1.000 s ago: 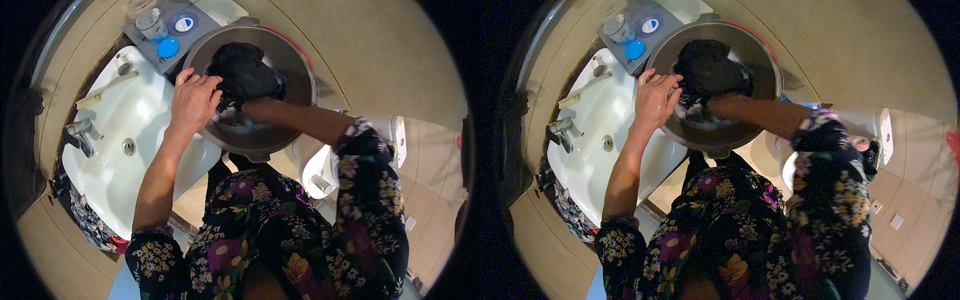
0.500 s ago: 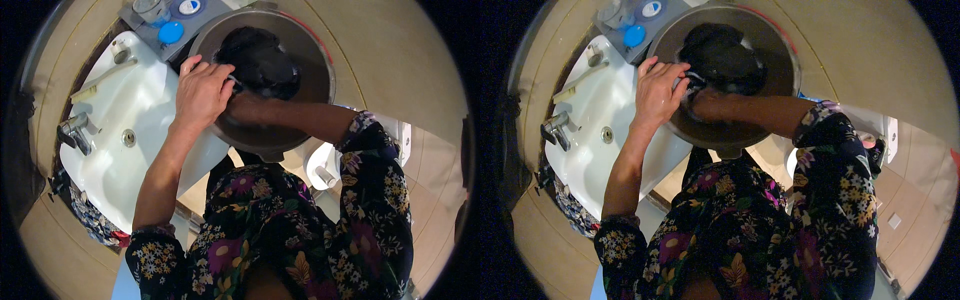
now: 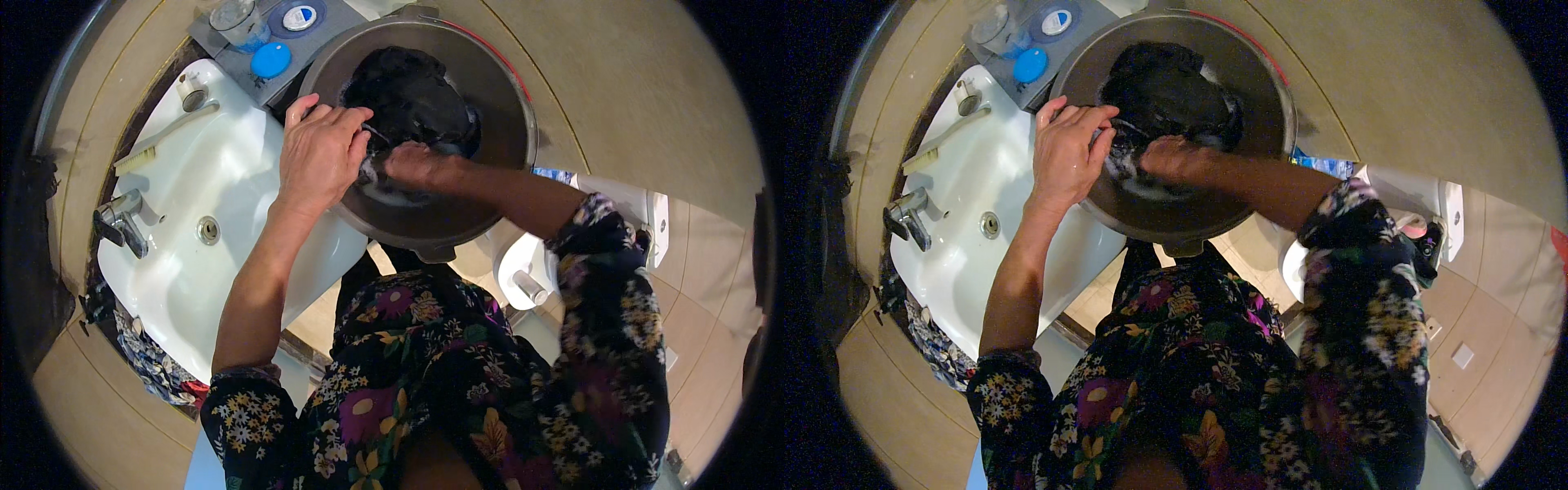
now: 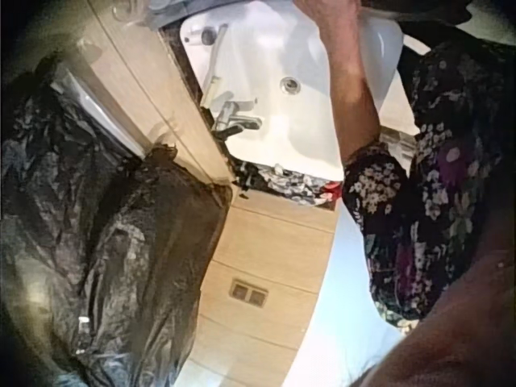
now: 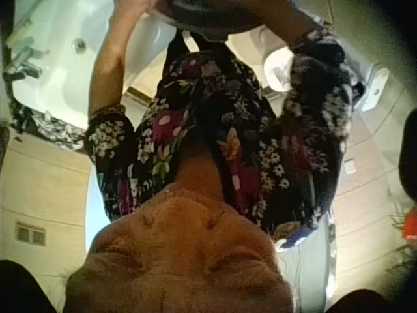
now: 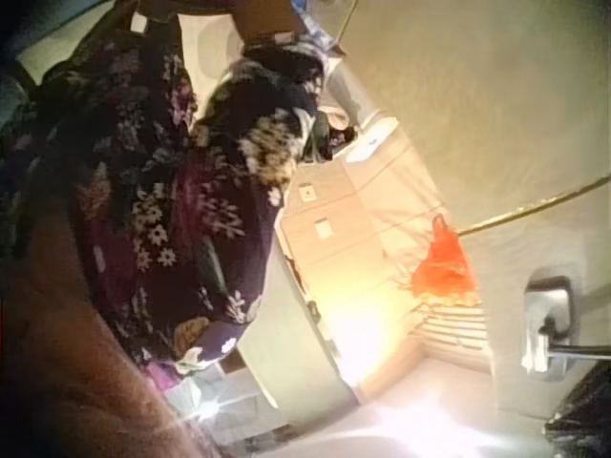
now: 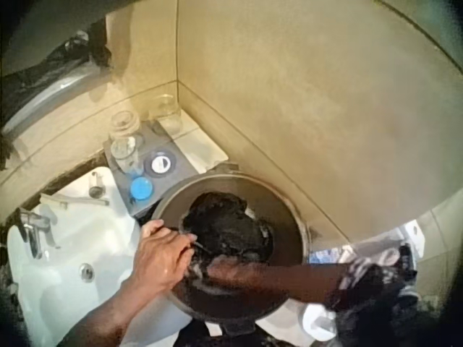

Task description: The person scrubs a sock with a brush in a bathroom sink, rinses it under running water, and then washes a dark garment by hand in a metal basin filled with soapy water. The person repeatedly agitates and wrings the garment in the basin.

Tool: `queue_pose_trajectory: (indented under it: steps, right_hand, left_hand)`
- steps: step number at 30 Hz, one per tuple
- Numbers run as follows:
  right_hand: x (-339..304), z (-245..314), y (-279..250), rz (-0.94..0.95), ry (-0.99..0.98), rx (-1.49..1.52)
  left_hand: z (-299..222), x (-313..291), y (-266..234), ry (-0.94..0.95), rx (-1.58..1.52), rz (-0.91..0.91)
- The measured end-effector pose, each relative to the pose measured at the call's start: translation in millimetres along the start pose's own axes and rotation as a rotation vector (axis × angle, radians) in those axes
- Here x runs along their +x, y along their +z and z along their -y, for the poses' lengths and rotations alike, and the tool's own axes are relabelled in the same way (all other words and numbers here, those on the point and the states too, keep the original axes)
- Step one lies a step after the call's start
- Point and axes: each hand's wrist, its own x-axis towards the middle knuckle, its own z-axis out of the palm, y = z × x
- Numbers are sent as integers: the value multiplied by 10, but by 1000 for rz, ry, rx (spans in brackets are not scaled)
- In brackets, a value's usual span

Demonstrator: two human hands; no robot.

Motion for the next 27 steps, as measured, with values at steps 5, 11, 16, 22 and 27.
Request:
queue_pose_trajectory:
  steps: [5, 11, 16, 22, 27]
  right_hand:
    - [-333, -62, -61, -148, 3, 531]
    - [-1235, -80, -675, -511, -139, 517]
    - [-1408, -289, -904, -781, -248, 691]
    - [-1472, -496, -746, -1463, 195, 496]
    - [-1350, 74, -260, -278, -144, 2073]
  left_hand:
    - [33, -51, 10, 1, 49, 48]
    - [-180, 48, -255, -144, -476, 193]
    - [-410, 263, -363, -254, -758, 337]
    - [-300, 313, -288, -410, -757, 197]
    - [-387, 182, -122, -355, -846, -81]
